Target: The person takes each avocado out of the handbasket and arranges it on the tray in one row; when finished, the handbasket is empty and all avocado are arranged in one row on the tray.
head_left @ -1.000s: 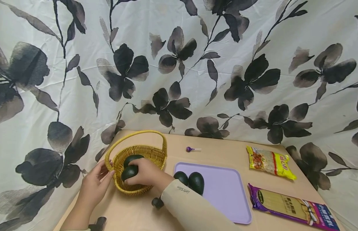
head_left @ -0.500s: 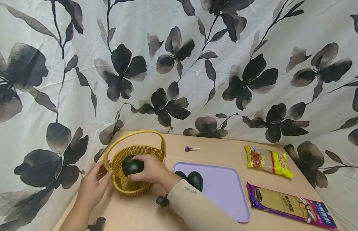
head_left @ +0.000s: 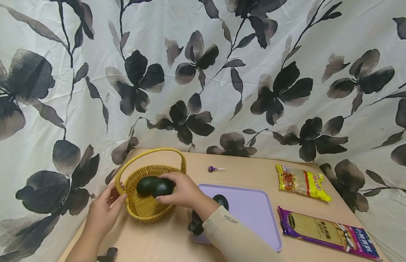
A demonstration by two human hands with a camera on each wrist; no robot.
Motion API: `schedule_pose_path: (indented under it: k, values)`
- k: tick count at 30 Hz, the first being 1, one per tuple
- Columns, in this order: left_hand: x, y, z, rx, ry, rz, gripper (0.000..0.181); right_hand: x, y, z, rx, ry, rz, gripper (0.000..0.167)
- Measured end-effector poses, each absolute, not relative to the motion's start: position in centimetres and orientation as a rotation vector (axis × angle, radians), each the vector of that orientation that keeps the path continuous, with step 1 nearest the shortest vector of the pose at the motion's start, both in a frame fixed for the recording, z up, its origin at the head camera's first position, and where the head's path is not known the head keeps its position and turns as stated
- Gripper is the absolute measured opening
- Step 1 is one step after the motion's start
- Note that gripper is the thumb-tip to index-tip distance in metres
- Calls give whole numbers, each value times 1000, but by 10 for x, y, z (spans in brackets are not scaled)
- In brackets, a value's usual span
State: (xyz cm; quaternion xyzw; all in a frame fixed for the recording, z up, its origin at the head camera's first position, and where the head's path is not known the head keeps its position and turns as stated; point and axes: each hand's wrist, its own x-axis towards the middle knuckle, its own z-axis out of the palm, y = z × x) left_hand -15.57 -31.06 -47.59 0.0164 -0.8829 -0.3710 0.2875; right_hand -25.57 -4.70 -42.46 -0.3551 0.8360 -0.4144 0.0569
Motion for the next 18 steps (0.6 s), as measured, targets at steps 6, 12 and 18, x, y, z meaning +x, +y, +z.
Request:
schedule_pose_path:
  k: [6,12,18]
  values:
    - [-155,-312,-478,44,-2366,-978,45,-254,-28,-425,-1095,2552,-1306,60]
    - [-155,-312,-476,37,-2353,-991,46,-251,-16,-425,-1089,2531,-1397,58]
    - [-154,-310,-474,52,-2364,-988,46,-248,-6,-425,-1131,2484,-1470,56]
